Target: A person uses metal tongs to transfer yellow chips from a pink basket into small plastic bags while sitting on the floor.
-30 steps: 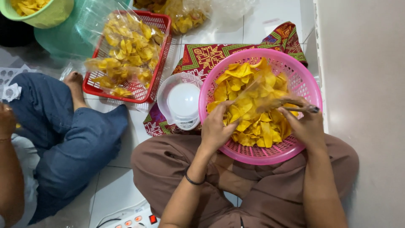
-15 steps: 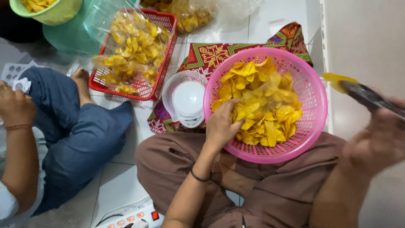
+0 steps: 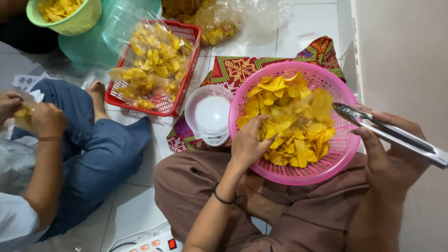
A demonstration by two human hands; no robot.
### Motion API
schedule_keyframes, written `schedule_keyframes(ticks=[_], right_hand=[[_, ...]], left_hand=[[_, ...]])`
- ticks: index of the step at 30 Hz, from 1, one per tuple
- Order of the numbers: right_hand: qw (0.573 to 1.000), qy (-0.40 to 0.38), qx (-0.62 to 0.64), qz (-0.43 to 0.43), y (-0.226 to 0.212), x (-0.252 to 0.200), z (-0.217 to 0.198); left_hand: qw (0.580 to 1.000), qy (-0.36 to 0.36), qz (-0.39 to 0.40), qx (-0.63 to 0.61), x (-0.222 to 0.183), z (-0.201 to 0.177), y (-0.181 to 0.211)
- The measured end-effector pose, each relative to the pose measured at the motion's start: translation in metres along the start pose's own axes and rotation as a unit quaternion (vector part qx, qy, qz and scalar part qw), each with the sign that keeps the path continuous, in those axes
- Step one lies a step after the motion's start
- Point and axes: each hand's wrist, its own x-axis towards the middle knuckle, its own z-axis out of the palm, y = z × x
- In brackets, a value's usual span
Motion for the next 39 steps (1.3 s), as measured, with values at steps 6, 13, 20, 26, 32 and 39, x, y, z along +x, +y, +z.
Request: schedule_keyframes(ticks=[6, 13, 20, 26, 32, 39], right_hand=[[0.999, 0.021, 0.013, -0.021, 0.009, -0.003, -0.007], [0.999, 0.039, 0.026, -0.023, 0.074, -0.012, -0.022], [0.962, -0.131, -0.197, 0.135, 0.109, -0.012, 0.007], [0.96, -0.143, -0.22, 0.1, 0.113, -0.015, 0.01], [0.943, -0.154, -0.289, 0.057, 0.131, -0.022, 0.007], [0.938, -0.148, -0.309, 0.063, 0.134, -0.023, 0.007]], left_hand=[[1.0, -0.008, -0.011, -0.018, 0.001, -0.001, 0.0], [1.0, -0.001, -0.003, -0.014, -0.003, 0.001, -0.003], [0.999, -0.022, 0.004, 0.025, -0.005, 0.001, 0.0], [0.997, -0.027, 0.022, 0.07, -0.006, 0.002, 0.002], [0.995, -0.037, 0.022, 0.093, -0.006, 0.0, 0.005], [0.995, -0.042, 0.019, 0.085, -0.006, 0.0, 0.003]])
